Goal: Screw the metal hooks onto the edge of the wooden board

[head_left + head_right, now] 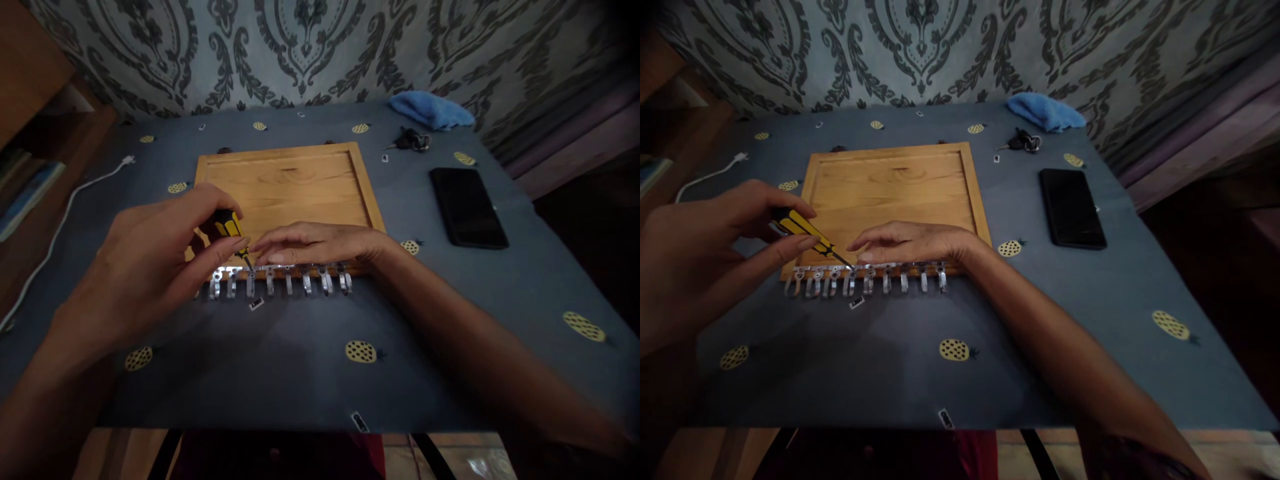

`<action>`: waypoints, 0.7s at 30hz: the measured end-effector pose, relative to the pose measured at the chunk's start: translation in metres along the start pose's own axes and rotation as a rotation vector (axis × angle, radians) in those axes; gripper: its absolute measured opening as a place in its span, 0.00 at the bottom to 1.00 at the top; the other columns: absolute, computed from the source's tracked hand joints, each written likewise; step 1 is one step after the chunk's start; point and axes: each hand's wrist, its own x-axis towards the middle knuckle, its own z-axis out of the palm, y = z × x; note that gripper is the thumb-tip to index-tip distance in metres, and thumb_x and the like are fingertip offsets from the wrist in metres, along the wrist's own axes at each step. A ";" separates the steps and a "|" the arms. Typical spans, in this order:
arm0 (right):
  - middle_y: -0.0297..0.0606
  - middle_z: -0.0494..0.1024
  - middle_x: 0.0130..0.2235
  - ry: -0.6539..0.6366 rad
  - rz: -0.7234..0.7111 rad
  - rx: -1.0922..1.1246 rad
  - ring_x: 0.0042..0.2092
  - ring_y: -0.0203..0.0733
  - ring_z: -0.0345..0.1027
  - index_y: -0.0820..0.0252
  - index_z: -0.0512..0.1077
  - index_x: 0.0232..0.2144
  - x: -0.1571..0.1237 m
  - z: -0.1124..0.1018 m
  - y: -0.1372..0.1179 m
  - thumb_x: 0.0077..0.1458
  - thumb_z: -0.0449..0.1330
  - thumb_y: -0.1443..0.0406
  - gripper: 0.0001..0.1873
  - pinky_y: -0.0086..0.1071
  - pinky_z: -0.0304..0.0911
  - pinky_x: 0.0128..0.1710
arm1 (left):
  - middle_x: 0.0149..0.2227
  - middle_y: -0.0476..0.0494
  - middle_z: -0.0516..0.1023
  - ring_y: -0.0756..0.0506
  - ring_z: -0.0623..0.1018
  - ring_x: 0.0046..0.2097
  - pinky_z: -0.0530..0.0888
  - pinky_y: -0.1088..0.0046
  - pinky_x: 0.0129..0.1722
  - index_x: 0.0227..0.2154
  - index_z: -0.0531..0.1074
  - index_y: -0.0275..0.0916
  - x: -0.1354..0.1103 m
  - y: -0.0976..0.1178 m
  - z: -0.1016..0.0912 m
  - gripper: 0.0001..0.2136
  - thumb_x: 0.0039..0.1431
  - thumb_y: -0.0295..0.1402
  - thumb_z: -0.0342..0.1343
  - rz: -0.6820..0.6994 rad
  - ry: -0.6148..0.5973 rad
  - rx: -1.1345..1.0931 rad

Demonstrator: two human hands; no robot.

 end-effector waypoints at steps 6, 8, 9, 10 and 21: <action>0.44 0.77 0.61 0.052 0.010 0.048 0.64 0.45 0.68 0.62 0.72 0.61 -0.004 0.004 -0.002 0.69 0.60 0.57 0.24 0.40 0.60 0.66 | 0.41 0.55 0.80 0.50 0.79 0.38 0.74 0.72 0.36 0.48 0.75 0.48 -0.005 -0.005 -0.008 0.11 0.69 0.44 0.57 -0.139 0.109 -0.045; 0.44 0.76 0.62 0.056 0.010 0.029 0.65 0.45 0.67 0.61 0.73 0.60 -0.004 0.004 -0.003 0.69 0.60 0.57 0.22 0.40 0.60 0.66 | 0.42 0.54 0.80 0.49 0.80 0.38 0.74 0.71 0.37 0.49 0.74 0.48 -0.005 -0.006 -0.010 0.12 0.68 0.45 0.57 -0.140 0.092 -0.050; 0.44 0.76 0.62 0.058 0.009 0.021 0.65 0.45 0.67 0.60 0.73 0.60 -0.004 0.003 -0.003 0.69 0.60 0.58 0.22 0.40 0.60 0.65 | 0.41 0.54 0.81 0.49 0.80 0.36 0.73 0.71 0.35 0.48 0.74 0.48 -0.005 -0.006 -0.010 0.11 0.68 0.45 0.57 -0.129 0.079 -0.035; 0.43 0.77 0.62 0.056 0.009 0.013 0.65 0.44 0.67 0.60 0.73 0.60 -0.003 0.003 -0.004 0.69 0.60 0.58 0.22 0.40 0.61 0.65 | 0.40 0.54 0.81 0.50 0.80 0.34 0.72 0.72 0.33 0.48 0.74 0.48 -0.005 -0.006 -0.010 0.11 0.68 0.45 0.56 -0.112 0.060 -0.016; 0.43 0.78 0.59 0.036 0.007 0.003 0.62 0.44 0.69 0.62 0.71 0.62 -0.002 0.002 -0.002 0.69 0.59 0.57 0.24 0.38 0.62 0.63 | 0.34 0.52 0.81 0.50 0.79 0.29 0.70 0.74 0.29 0.44 0.71 0.43 0.001 0.001 -0.004 0.09 0.71 0.41 0.51 0.024 -0.008 -0.030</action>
